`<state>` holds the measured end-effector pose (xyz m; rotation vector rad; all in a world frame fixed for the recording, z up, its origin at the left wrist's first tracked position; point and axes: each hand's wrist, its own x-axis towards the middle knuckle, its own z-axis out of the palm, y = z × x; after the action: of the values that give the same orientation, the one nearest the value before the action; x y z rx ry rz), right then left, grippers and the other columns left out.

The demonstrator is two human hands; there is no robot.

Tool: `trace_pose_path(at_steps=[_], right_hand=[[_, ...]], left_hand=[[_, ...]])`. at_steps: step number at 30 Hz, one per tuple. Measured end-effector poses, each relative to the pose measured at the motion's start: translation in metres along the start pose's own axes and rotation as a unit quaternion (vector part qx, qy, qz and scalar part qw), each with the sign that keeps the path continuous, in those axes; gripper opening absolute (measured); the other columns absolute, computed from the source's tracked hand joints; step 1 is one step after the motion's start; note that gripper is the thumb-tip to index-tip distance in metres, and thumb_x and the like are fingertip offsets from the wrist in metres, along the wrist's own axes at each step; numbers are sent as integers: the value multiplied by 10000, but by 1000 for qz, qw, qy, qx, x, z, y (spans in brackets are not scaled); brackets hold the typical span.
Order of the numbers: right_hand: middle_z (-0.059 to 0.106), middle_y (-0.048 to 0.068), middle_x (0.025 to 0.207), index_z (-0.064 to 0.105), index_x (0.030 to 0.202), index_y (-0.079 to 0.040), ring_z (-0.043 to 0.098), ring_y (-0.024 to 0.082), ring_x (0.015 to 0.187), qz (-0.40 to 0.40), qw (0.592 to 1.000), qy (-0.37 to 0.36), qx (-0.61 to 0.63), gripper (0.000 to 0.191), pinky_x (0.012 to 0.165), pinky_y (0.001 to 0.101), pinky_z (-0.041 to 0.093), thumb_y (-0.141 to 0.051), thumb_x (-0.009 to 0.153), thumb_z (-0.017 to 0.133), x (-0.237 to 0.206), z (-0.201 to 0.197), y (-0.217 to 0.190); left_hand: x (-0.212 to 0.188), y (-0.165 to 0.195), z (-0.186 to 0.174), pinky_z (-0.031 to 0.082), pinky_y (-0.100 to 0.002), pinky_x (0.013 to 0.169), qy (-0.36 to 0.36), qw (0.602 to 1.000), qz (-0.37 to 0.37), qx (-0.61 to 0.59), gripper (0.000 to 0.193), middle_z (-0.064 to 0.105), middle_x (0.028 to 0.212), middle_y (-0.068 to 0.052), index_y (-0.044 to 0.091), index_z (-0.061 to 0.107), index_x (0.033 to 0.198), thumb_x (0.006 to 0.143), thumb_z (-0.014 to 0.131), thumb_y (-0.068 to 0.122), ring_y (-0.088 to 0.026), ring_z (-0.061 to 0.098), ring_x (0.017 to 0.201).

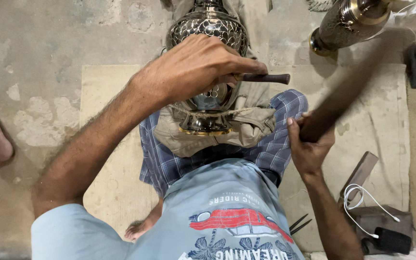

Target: The person sits on the floor and uses a chisel and wooden mallet to engrave a floral pattern onto a silver vase. The person repeatedly strikes the chisel to create indentations on the vase surface.

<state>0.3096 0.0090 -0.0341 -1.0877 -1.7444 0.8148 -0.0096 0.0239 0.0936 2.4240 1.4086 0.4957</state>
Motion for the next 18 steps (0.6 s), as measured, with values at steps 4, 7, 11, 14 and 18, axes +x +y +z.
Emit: trace_pose_path(at_steps=[4, 7, 11, 14, 18], right_hand=[[666, 74, 904, 552, 1139, 41, 653, 111, 800, -27, 997, -26, -64, 265, 732, 236, 544, -1, 1004, 776, 11, -7, -2], [665, 40, 850, 552, 1112, -7, 652, 97, 695, 3, 996, -54, 64, 230, 621, 223, 549, -32, 992, 746, 21, -13, -4], [674, 70, 821, 594, 1107, 15, 653, 139, 683, -52, 977, -97, -183, 247, 645, 298, 550, -22, 956, 786, 34, -26, -6], [645, 64, 703, 617, 1091, -6, 653, 143, 632, -75, 984, -87, -134, 198, 880, 373, 554, -21, 976, 777, 43, -34, -5], [669, 63, 808, 569, 1177, 15, 644, 135, 682, -46, 976, -123, -173, 333, 638, 306, 564, -68, 981, 826, 55, -42, -14]], left_hand=[[-3, -2, 5, 595, -386, 600, 44, 999, 10, -15, 431, 792, 909, -49, 233, 681, 1334, 908, 695, 169, -173, 698, 632], [-6, -4, 9, 612, -385, 665, 83, 996, 36, -24, 468, 800, 1012, -47, 209, 677, 1342, 879, 718, 154, -181, 738, 727], [-11, -5, 15, 623, -376, 691, 78, 995, -3, -54, 505, 793, 1032, -42, 208, 662, 1354, 859, 729, 131, -167, 759, 753], [-14, -4, 18, 621, -387, 695, 103, 993, -5, -63, 515, 785, 1074, -60, 194, 666, 1351, 846, 748, 137, -186, 756, 763], [-15, -2, 22, 648, -354, 795, 148, 988, 11, -44, 515, 786, 1153, -32, 212, 654, 1369, 868, 711, 107, -161, 778, 861]])
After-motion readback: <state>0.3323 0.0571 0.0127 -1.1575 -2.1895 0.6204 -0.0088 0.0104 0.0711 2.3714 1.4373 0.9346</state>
